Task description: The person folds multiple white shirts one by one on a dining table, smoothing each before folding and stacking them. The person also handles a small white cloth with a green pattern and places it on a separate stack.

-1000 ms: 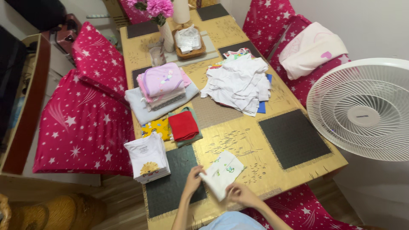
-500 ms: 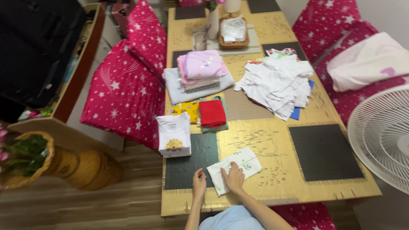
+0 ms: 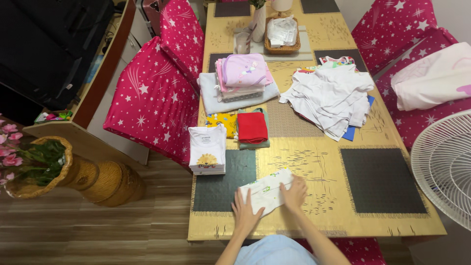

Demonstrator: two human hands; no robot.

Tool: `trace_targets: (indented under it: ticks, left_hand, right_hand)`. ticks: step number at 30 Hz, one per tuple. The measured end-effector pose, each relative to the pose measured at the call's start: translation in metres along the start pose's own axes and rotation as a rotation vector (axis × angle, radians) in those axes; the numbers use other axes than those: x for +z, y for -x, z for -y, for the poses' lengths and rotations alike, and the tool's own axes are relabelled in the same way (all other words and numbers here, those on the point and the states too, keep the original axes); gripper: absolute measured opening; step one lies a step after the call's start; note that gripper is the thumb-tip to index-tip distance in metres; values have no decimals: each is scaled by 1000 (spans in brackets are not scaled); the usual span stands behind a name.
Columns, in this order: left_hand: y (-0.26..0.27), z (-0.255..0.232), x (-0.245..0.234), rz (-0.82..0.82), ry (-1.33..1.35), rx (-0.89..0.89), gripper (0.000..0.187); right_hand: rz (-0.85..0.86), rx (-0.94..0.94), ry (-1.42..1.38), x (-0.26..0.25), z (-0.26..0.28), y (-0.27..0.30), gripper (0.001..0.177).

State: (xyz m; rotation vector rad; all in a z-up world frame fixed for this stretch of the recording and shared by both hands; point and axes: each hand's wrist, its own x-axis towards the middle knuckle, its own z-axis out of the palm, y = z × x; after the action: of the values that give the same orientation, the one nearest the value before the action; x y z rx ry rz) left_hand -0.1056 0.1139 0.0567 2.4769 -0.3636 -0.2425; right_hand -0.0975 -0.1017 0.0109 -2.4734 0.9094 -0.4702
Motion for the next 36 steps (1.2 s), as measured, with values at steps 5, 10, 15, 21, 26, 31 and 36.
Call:
trace_targets:
  ticks: [5,10,15,21,26,31,36]
  left_hand:
    - [-17,-9,23,-140,-17,293,72]
    - [-41,-12,53,-79,-40,219,52]
    - [-45,2,72,-108,-57,383,44]
    - [-54,3,75,-117,179,300,15]
    - [-52,3,45,-359,704,-44,27]
    - [-44,47,7,-561,705,-239,27]
    - [-30,75,-5,-635,702,-282,28]
  right_hand:
    - [257,223,-30,-23,-26,-28,60]
    - [289,117,-321,-29,-35,-30,43]
    - [382,331,-722,-35,-45,-23,42]
    - [415,377,-913,-34,-46,-26,52]
    - [400,298,-976,-47,-24,-36,57]
    - [478,155,-930,-70,8,-28,53]
    - [441,146,-976,-120,-9,-45,54]
